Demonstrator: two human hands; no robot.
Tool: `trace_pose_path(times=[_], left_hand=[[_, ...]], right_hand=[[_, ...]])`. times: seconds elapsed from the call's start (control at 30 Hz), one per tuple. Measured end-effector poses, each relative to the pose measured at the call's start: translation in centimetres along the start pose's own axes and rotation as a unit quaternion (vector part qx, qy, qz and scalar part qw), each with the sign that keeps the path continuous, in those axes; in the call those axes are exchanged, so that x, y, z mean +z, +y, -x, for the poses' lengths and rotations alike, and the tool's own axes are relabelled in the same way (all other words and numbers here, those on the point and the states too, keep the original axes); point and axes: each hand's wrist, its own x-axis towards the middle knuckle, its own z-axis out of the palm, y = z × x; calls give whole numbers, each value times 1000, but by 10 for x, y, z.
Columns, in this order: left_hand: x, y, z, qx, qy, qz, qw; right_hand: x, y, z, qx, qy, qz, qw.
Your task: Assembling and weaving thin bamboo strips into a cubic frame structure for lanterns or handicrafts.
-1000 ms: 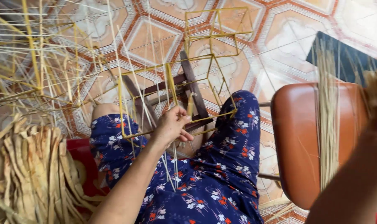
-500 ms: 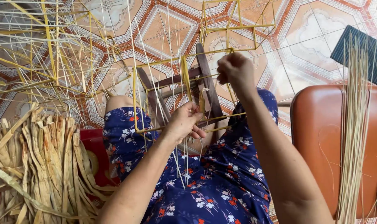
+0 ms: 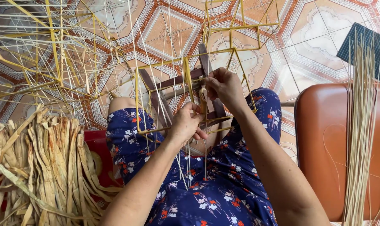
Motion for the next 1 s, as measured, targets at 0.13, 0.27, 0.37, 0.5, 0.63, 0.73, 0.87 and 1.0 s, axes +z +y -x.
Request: trace_pose_path(times=[0.13, 0.27, 0.37, 0.5, 0.63, 0.73, 0.87, 1.0], left_hand=[[4, 4, 8, 19, 43, -52, 998], [7, 8, 10, 35, 68, -67, 995], [10, 15, 11, 33, 69, -70, 995], [11, 7, 6, 12, 54, -76, 996], [0, -21, -19, 0, 2, -40, 999], [-7, -20, -22, -26, -36, -21, 999], [-5, -9, -15, -36, -52, -39, 997], [2, -1, 0, -16, -30, -88, 996]], right_hand=[[-6, -21, 38, -51, 66, 4, 997], [-20, 14, 109, 41, 90, 180, 979], [-9, 57, 132, 100, 13, 197, 975], [11, 85, 110, -35, -2, 64, 997], [22, 101, 76, -153, 13, 131, 979], [17, 123, 68, -124, -12, 72, 990], [-20, 95, 100, -5, -13, 108, 994], [-52, 32, 125, 140, -89, 164, 972]])
